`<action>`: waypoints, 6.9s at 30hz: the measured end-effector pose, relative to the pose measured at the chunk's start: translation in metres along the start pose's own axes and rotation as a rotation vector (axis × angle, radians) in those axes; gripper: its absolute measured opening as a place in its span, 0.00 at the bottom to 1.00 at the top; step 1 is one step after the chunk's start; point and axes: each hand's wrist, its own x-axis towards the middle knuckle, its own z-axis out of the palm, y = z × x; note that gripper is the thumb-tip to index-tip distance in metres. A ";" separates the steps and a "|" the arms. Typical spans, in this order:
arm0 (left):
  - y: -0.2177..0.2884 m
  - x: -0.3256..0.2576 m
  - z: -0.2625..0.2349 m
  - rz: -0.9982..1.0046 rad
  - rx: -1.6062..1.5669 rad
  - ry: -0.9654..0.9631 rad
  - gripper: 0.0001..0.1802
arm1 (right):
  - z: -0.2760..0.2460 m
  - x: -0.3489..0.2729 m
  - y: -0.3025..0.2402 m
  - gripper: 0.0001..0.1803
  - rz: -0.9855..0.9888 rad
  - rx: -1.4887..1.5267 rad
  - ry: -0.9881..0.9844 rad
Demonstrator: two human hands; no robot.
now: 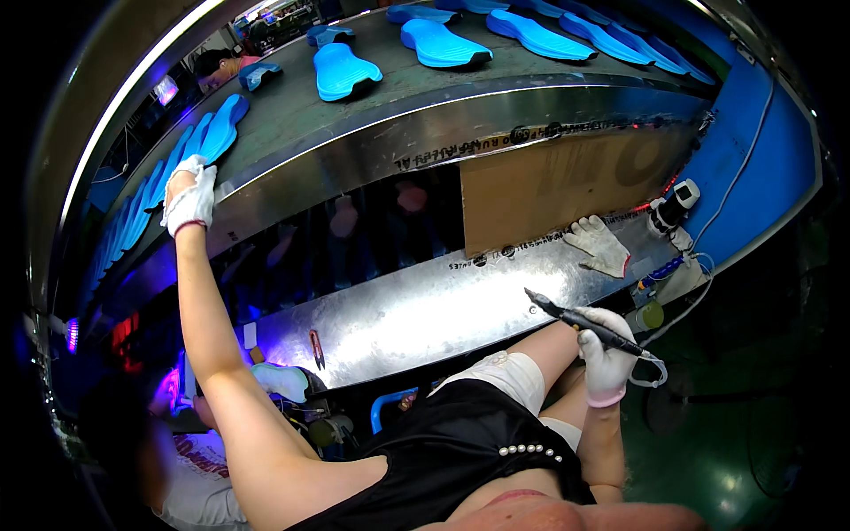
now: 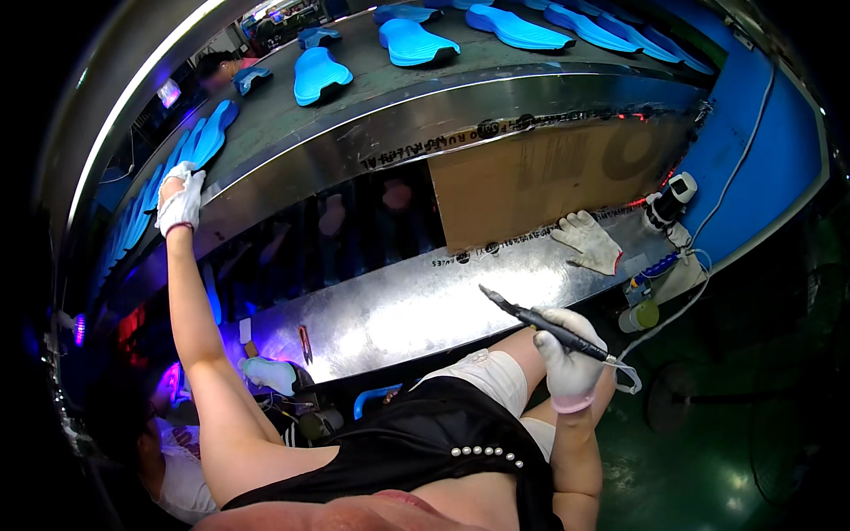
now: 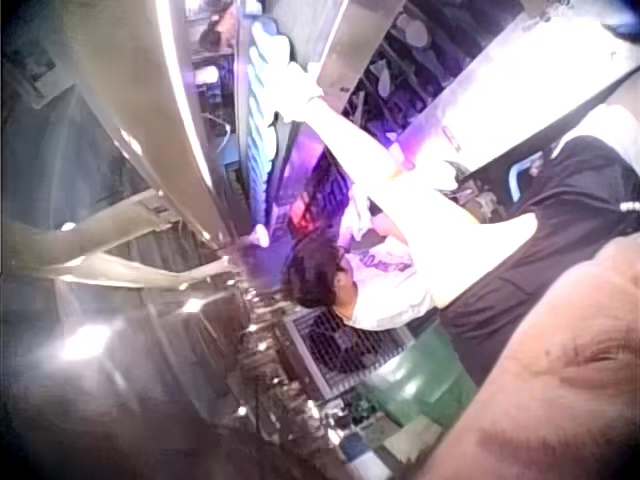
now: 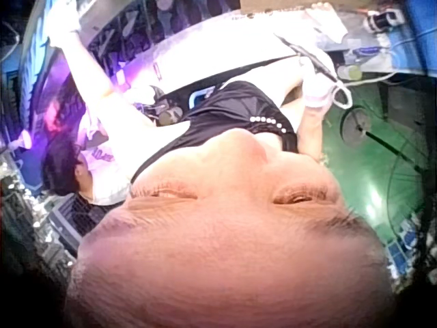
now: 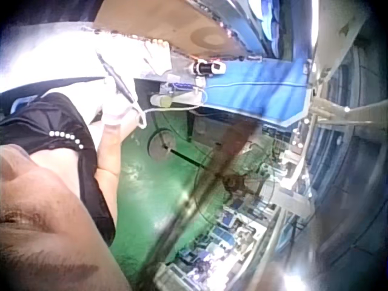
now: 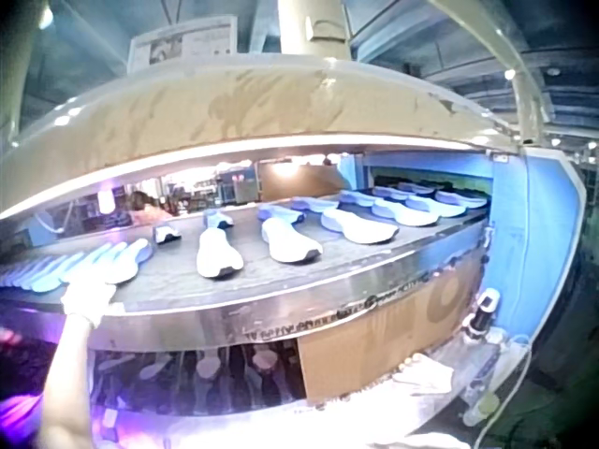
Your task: The person uses a brush to apply a substance to blue shoe soles one at a time, then places each sole onto a conveyor belt.
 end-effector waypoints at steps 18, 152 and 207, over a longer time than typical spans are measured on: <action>0.149 -0.380 0.162 0.838 -1.178 -0.516 0.13 | -0.013 -0.005 0.037 0.11 0.297 0.112 0.475; 0.145 -0.116 0.056 0.280 -2.478 -1.760 0.50 | 0.004 0.017 -0.044 0.14 -0.481 -0.290 -0.175; 0.224 -0.370 0.182 -1.286 -1.933 -1.680 0.49 | 0.069 0.012 0.094 0.11 0.207 -0.844 -0.257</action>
